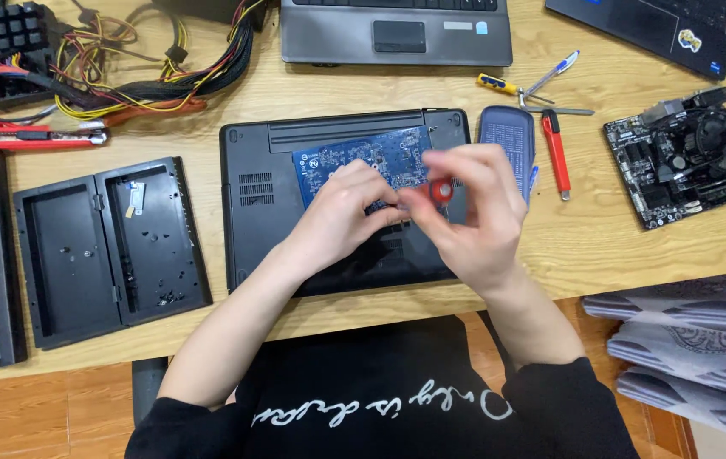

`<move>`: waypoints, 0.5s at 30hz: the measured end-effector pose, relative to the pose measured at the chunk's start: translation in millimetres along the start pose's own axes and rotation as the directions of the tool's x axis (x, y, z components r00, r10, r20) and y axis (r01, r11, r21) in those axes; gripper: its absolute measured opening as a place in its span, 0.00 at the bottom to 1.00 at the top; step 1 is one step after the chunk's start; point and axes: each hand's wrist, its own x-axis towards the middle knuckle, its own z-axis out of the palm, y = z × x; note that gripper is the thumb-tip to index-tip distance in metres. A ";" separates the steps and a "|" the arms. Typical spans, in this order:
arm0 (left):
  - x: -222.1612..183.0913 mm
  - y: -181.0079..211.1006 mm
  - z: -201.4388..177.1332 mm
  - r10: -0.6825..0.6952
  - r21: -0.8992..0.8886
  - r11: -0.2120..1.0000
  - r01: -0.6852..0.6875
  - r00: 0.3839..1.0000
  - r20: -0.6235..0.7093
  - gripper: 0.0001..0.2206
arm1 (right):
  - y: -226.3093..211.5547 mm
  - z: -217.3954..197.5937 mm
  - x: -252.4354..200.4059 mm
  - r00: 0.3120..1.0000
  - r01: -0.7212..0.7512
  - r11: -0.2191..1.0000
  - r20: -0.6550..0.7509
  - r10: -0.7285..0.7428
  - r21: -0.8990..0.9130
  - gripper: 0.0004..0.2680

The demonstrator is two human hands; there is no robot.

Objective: Remove a graphics card from a computer and clean it using a brush.

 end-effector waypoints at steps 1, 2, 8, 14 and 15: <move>1.2 2.0 0.2 -0.031 -0.011 0.999 0.031 1.000 -0.001 0.10 | 3.8 2.5 -4.2 0.999 -0.035 0.998 -0.039 0.037 0.045 0.20; 1.9 5.3 -3.1 -0.030 -0.011 0.999 0.030 1.000 -0.002 0.10 | 0.4 2.2 -1.0 0.999 -0.034 0.998 -0.039 0.036 0.045 0.20; -4.6 -1.5 -4.2 0.065 -0.138 0.989 -0.053 0.995 0.081 0.09 | -12.5 -0.5 12.1 0.995 -0.085 0.956 0.064 0.070 0.281 0.19; -5.2 -4.1 0.5 -0.050 -0.061 0.997 0.052 0.998 0.041 0.08 | -9.1 2.9 10.2 0.999 0.040 0.998 0.020 -0.041 0.050 0.19; -4.4 -1.7 0.0 -0.035 -0.077 0.996 0.036 0.999 0.016 0.09 | -9.6 2.2 9.8 0.998 0.057 0.998 0.025 -0.057 -0.017 0.19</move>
